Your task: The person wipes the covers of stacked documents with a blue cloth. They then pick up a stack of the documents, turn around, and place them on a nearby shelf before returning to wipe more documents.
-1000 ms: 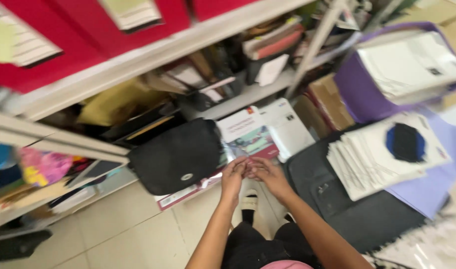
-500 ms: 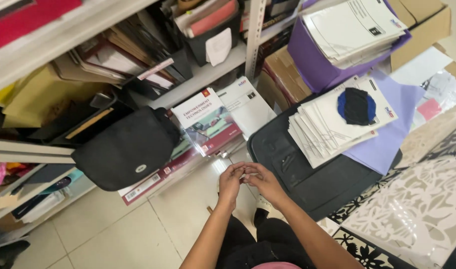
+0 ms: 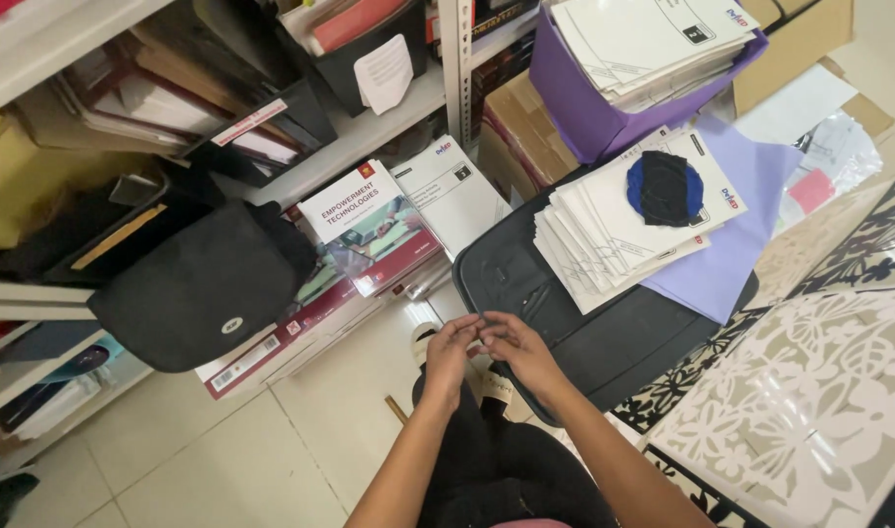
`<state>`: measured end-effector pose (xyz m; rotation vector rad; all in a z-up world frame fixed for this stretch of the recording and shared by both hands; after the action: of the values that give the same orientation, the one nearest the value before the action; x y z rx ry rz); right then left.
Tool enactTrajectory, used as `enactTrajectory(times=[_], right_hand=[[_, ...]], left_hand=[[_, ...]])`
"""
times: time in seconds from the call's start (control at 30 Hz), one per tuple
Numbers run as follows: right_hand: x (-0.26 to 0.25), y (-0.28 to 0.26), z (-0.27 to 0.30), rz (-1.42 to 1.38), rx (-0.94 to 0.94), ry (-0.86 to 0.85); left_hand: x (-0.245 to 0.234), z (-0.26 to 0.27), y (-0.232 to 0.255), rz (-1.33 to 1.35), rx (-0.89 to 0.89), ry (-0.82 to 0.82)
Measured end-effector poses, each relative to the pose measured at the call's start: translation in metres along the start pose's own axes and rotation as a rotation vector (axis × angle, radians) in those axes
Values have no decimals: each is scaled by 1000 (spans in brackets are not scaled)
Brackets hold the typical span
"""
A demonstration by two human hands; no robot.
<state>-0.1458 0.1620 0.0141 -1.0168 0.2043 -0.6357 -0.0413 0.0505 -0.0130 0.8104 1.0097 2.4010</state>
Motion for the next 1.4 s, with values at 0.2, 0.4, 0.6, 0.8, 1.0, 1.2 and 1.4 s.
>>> enactTrajectory(times=[0.2,0.4,0.6,0.8,1.0,1.2,1.4], right_hand=[[3,0,-24,-137,21,-10],[-2,-27,-92,-134,0,76],[5,-68,-171,-281,-159,127],[-8,-124,-211,-369,-242,144],[-27,-112,-230,-341,-221,216],[-35,-115,-223,-359,-214,220],[-51,-105,-202,-376,-283,150]], left_hand=[[-5,-31,20,-49,-70,35],[-17,-108,36,-54,-140,-16],[-2,-193,113,-136,-169,-153],[29,-251,178,-174,-148,-268],[38,-275,180,-189,-241,-307],[46,-281,169,-194,-265,-356],[57,-268,152,-253,-203,-308]])
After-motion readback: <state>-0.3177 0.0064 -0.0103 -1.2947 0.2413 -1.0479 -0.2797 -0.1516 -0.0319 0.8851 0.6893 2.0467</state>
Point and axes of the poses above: each hand's wrist, its own z-axis away from the middle knuckle, its own x-axis out of the palm, y = z × x, the point moved 1 cm from there along -z, towards the middle knuckle, and after that the axes turned 2 degrees about -y, right-handed, at the moved point
